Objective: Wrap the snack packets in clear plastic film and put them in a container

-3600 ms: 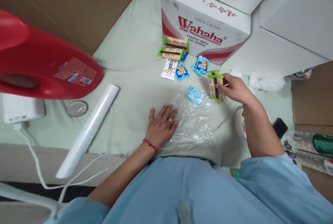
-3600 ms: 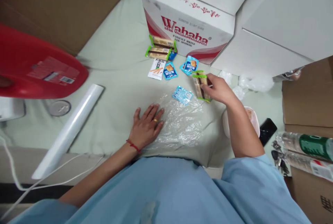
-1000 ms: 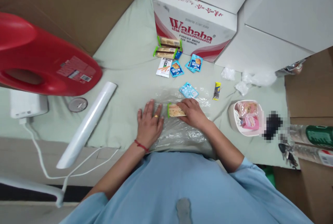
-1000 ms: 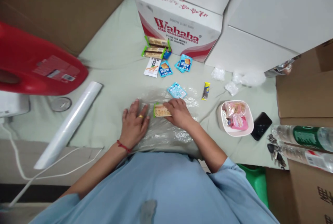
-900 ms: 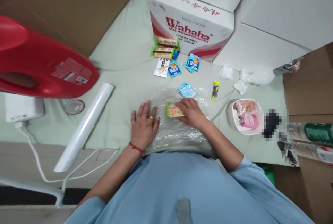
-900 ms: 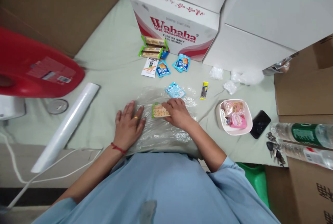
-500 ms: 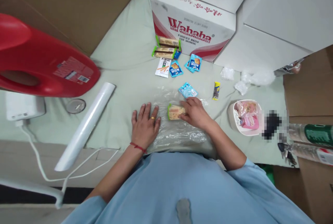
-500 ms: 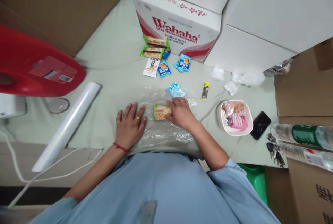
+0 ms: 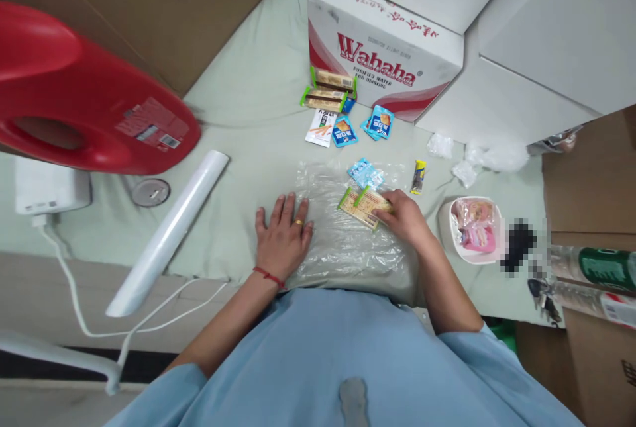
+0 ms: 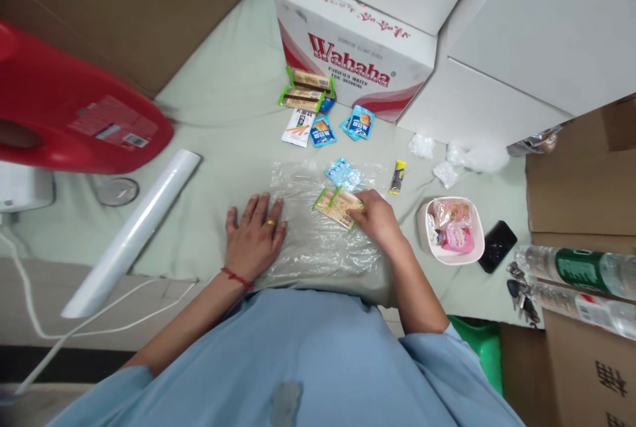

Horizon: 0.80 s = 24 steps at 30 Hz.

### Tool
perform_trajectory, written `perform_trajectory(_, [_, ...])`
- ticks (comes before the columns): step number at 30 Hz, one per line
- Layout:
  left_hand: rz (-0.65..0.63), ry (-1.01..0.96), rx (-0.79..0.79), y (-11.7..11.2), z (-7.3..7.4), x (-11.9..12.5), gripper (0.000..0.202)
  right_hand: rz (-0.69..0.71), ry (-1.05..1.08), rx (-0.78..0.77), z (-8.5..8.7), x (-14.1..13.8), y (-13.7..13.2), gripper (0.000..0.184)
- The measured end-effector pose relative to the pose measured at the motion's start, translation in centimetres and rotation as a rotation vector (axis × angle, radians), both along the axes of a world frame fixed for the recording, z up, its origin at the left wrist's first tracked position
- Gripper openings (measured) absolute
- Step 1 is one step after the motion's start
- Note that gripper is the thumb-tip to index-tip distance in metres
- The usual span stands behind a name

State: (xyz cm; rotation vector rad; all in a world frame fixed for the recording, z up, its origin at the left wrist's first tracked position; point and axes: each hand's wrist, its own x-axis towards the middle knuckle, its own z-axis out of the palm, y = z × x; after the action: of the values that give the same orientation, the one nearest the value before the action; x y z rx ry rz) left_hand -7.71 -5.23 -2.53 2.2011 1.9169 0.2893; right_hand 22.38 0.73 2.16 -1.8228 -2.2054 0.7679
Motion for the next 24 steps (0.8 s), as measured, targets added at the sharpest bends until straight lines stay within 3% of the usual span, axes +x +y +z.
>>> perform_trajectory(5, [0.003, -0.036, 0.004, 0.0, 0.0, 0.0, 0.055, 0.063, 0.017, 0.133, 0.6, -1.9, -0.4, 0.024])
perform_trajectory(12, [-0.003, -0.028, 0.032, -0.1, 0.0, 0.0, 0.055, -0.008, -0.272, -0.097, 2.5, -5.4, -0.3, 0.028])
perform_trajectory(17, [-0.008, -0.045, 0.02, 0.0, 0.1, -0.1, 0.054, -0.013, -0.294, -0.107, 2.9, -5.9, -0.9, 0.046])
perform_trajectory(24, [0.002, -0.075, 0.0, 0.0, 0.2, 0.0, 0.055, 0.107, -0.149, -0.087, 1.8, -6.1, -3.7, 0.025])
